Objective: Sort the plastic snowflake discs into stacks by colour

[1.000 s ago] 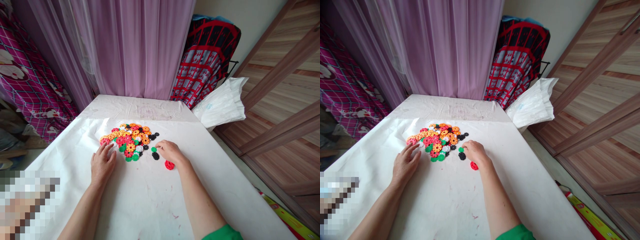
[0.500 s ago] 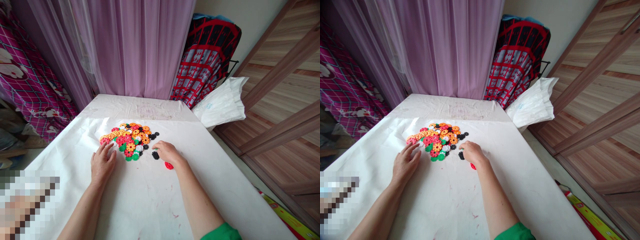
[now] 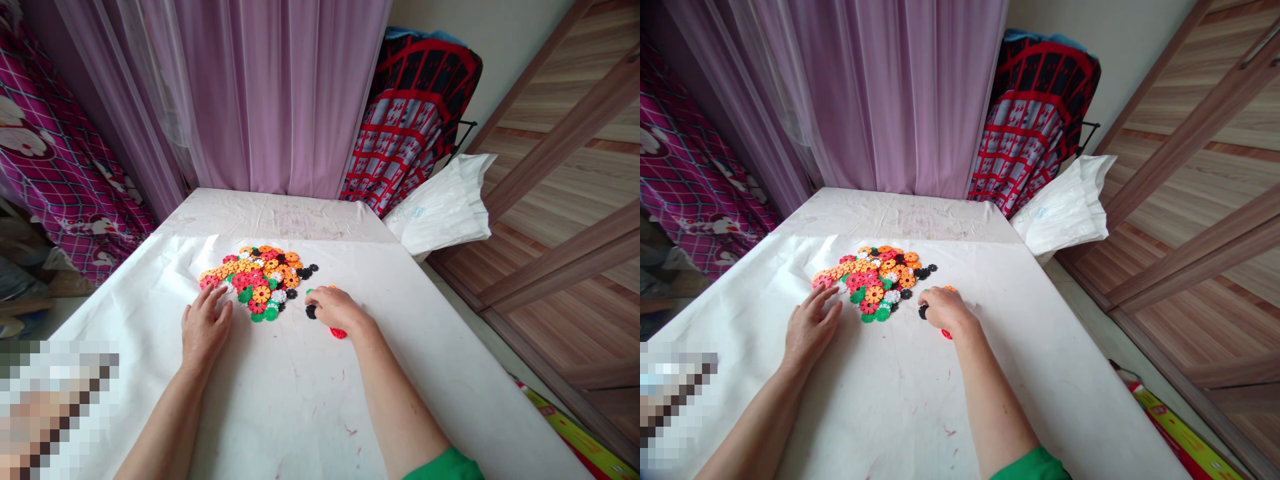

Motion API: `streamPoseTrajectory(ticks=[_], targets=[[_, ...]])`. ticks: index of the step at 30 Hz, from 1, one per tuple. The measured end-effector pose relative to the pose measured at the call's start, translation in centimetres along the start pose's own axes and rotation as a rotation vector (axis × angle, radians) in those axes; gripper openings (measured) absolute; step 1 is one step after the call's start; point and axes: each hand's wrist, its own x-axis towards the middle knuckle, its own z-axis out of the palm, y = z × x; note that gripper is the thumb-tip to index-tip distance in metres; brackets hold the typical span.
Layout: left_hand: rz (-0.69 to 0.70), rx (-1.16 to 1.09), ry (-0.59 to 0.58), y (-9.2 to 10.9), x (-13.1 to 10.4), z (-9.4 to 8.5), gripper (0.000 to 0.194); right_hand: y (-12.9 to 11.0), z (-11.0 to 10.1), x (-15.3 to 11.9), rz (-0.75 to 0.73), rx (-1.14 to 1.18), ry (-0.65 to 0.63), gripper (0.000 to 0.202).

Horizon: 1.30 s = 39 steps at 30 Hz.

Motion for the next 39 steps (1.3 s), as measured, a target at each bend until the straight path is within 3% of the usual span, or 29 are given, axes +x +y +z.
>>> streamPoseTrajectory(ticks=[6,17,22,31,35,39], targets=[[0.013,0.01,0.001,-0.2,0.0,0.1,0.038,-0.3,0.1,-0.4,-0.024,-0.018,-0.044,0.042],[-0.008,-0.011,-0.013,0.0,0.0,0.0,0.037,-0.9,0.0,-0.1,0.01,-0.015,0.008,0.028],[-0.006,-0.023,-0.003,0.1,-0.1,0.0,0.037,-2.8,0.2,1.4,0.106,-0.038,0.16,0.028],[0.003,0.014,-0.036,0.2,0.0,-0.1,0.039,-5.0,0.9,4.0,0.107,-0.113,0.119,0.025],[0.007,0.01,-0.013,0.1,0.0,0.0,0.036,-4.7,0.6,4.0,0.108,-0.077,0.134,0.029],[0.015,0.017,-0.018,0.0,-0.1,0.1,0.037,-2.4,-0.1,2.3,0.12,0.059,0.215,0.028]])
